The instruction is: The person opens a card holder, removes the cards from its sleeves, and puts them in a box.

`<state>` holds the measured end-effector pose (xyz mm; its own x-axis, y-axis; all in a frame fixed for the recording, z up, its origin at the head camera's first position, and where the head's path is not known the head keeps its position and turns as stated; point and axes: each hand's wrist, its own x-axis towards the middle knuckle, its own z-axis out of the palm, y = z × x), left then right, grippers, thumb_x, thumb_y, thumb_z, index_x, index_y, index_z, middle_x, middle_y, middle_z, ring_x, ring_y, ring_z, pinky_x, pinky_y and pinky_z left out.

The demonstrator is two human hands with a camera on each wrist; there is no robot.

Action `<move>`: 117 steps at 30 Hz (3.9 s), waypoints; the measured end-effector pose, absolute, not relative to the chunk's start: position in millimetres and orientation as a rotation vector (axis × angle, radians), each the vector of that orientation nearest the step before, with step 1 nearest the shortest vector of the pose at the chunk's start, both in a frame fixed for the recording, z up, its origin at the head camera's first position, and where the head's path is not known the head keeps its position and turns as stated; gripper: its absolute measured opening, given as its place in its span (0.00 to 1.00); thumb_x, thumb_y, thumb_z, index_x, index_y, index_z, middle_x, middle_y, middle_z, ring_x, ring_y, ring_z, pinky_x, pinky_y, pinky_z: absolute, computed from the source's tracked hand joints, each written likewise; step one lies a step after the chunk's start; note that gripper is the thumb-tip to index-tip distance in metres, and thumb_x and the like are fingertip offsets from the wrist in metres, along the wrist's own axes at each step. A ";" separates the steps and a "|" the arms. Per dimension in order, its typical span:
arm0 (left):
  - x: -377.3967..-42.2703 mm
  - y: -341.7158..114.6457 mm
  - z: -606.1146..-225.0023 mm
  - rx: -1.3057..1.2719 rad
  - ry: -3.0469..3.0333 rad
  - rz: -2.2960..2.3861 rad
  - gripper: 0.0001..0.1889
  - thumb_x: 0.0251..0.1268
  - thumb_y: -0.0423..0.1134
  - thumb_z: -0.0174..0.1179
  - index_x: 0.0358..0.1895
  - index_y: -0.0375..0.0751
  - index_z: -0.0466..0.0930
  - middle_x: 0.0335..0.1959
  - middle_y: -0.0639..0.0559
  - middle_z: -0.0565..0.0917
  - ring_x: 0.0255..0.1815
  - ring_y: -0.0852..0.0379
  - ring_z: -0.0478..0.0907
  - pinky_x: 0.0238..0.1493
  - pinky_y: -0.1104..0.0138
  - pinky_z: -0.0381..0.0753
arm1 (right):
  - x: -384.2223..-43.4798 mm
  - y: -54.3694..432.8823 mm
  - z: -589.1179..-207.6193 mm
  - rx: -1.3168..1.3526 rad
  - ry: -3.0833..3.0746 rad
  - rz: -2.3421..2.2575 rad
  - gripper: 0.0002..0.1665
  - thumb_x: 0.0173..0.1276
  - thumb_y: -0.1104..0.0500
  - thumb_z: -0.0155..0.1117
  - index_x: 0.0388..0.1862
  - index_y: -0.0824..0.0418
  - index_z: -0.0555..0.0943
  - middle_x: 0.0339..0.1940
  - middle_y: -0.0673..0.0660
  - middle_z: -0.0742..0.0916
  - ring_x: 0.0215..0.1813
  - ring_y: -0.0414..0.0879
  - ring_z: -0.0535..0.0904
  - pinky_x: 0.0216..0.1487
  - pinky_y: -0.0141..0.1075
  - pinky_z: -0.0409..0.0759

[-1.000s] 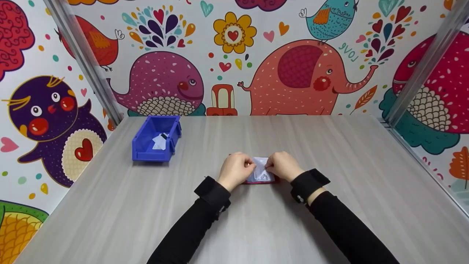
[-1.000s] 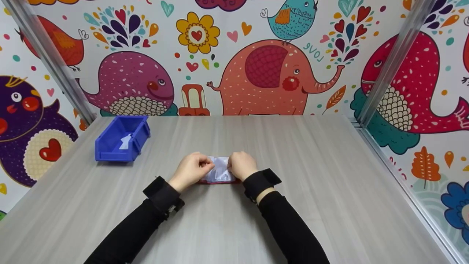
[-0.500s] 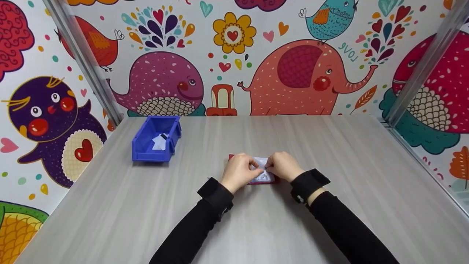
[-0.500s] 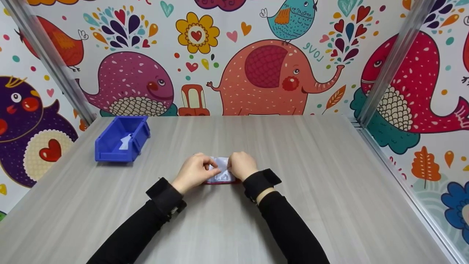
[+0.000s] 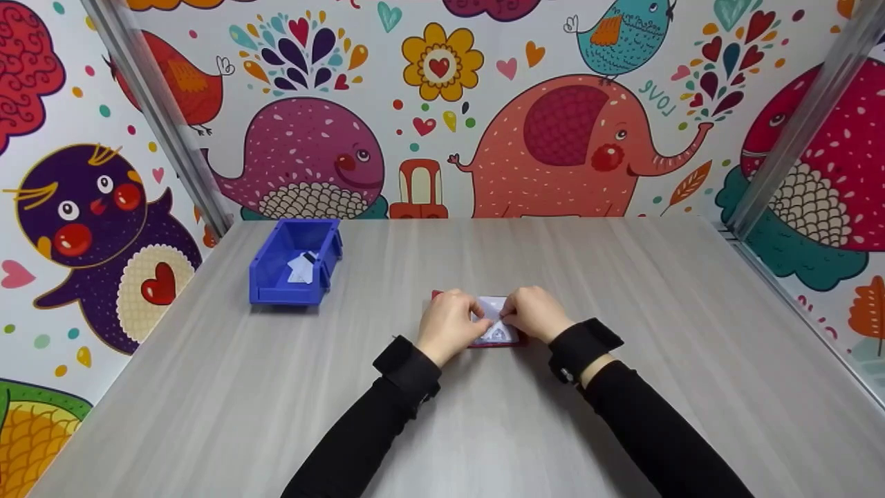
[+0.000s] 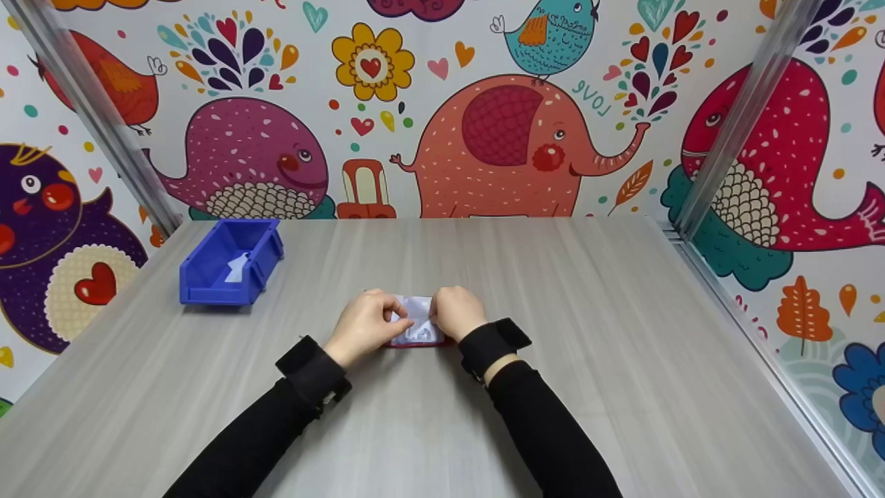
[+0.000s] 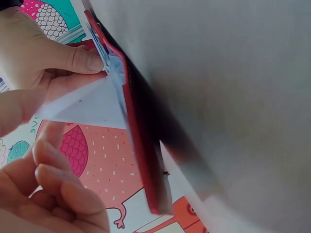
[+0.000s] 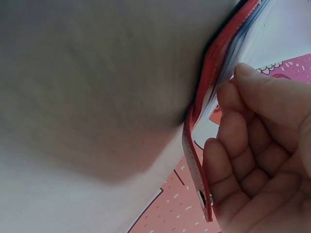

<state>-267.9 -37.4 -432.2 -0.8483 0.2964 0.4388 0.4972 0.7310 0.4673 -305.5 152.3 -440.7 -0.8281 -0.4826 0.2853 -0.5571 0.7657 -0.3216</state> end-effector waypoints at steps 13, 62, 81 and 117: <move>-265.0 -39.4 -432.2 -0.611 -2.576 -0.840 0.06 0.52 0.39 0.72 0.28 0.40 0.88 0.27 0.49 0.82 0.30 0.53 0.78 0.32 0.63 0.74 | -305.2 152.6 -440.9 0.825 -2.777 0.612 0.05 0.51 0.71 0.74 0.27 0.64 0.89 0.27 0.55 0.88 0.31 0.52 0.83 0.36 0.44 0.80; -272.5 -70.3 -431.9 -0.280 -2.847 -0.720 0.19 0.46 0.30 0.54 0.10 0.48 0.54 0.13 0.58 0.55 0.17 0.57 0.55 0.18 0.65 0.55 | -303.2 151.0 -438.7 0.799 -2.814 0.604 0.04 0.53 0.70 0.73 0.29 0.64 0.89 0.30 0.56 0.89 0.36 0.53 0.84 0.41 0.46 0.81; -276.0 -63.7 -429.5 -0.114 -3.047 -0.537 0.02 0.50 0.34 0.62 0.26 0.39 0.81 0.32 0.46 0.84 0.32 0.48 0.81 0.31 0.54 0.80 | -303.4 152.5 -439.9 0.818 -2.796 0.610 0.05 0.52 0.71 0.73 0.29 0.64 0.89 0.30 0.56 0.89 0.36 0.54 0.85 0.41 0.46 0.81; -279.7 -64.2 -433.0 -0.215 -3.020 -0.444 0.07 0.51 0.33 0.68 0.33 0.35 0.84 0.34 0.42 0.85 0.36 0.42 0.82 0.35 0.52 0.81 | -304.4 152.1 -442.1 0.800 -2.801 0.600 0.04 0.53 0.70 0.74 0.29 0.64 0.89 0.31 0.56 0.89 0.36 0.54 0.85 0.41 0.46 0.81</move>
<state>-279.7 -64.2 -433.0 -0.9868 0.1269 0.1008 0.1506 0.9480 0.2803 -304.4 152.1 -442.1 -0.8422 -0.4695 0.2649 -0.5368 0.7755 -0.3322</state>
